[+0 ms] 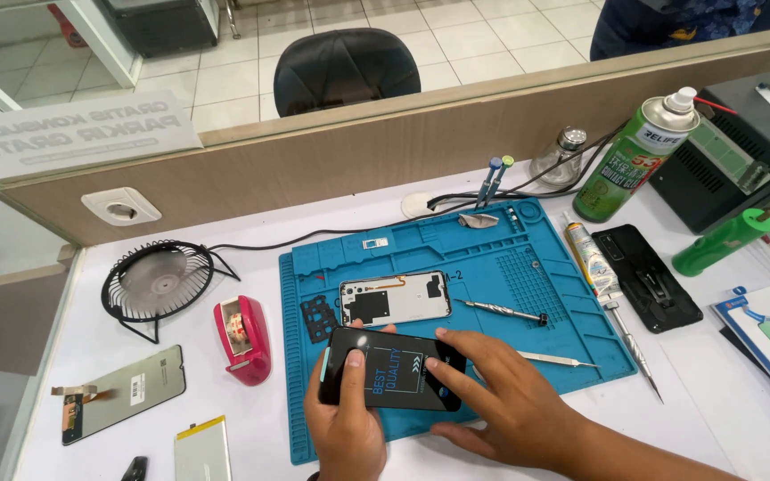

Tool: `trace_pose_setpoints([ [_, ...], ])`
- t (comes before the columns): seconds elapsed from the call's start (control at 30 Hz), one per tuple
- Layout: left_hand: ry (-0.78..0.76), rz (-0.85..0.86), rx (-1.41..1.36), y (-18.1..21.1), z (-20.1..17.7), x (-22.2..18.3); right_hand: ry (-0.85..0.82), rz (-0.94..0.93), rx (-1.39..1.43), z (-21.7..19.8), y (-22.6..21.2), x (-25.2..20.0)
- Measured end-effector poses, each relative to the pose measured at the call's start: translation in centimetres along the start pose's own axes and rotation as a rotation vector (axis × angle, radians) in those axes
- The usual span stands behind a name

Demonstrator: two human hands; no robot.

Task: Preparing and assembling mobile phone components, including unboxing a new screen and fitting the motherboard and battery into the frame.

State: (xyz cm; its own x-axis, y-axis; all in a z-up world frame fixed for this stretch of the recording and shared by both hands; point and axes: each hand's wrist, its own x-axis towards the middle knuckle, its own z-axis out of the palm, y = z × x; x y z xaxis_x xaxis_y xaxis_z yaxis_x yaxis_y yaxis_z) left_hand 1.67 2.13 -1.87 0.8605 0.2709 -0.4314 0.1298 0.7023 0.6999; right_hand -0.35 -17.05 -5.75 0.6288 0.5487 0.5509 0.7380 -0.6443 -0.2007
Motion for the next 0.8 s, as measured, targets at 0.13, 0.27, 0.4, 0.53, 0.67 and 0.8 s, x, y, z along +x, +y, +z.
trace_pose_setpoints([
  [0.13,0.015,0.002,0.053,-0.2,0.3,-0.2,-0.004,0.014,0.004,0.5,0.0,-0.2],
  [0.27,-0.038,0.054,0.164,-0.9,-0.3,-0.1,-0.023,0.043,0.085,0.8,0.4,-1.0],
  [0.4,-0.081,0.086,0.192,-1.2,-0.6,0.0,-0.021,0.038,0.118,1.0,0.7,-1.5],
  [0.53,-0.044,0.098,0.238,-1.0,-0.5,0.0,-0.008,0.044,0.129,0.8,0.6,-1.4],
  [0.67,-0.081,0.070,0.269,-0.6,-0.5,0.1,0.001,0.025,0.125,0.7,0.6,-1.3],
  [0.8,-0.050,0.081,0.241,-0.6,-0.3,-0.1,-0.007,0.017,0.125,0.7,0.6,-1.2],
])
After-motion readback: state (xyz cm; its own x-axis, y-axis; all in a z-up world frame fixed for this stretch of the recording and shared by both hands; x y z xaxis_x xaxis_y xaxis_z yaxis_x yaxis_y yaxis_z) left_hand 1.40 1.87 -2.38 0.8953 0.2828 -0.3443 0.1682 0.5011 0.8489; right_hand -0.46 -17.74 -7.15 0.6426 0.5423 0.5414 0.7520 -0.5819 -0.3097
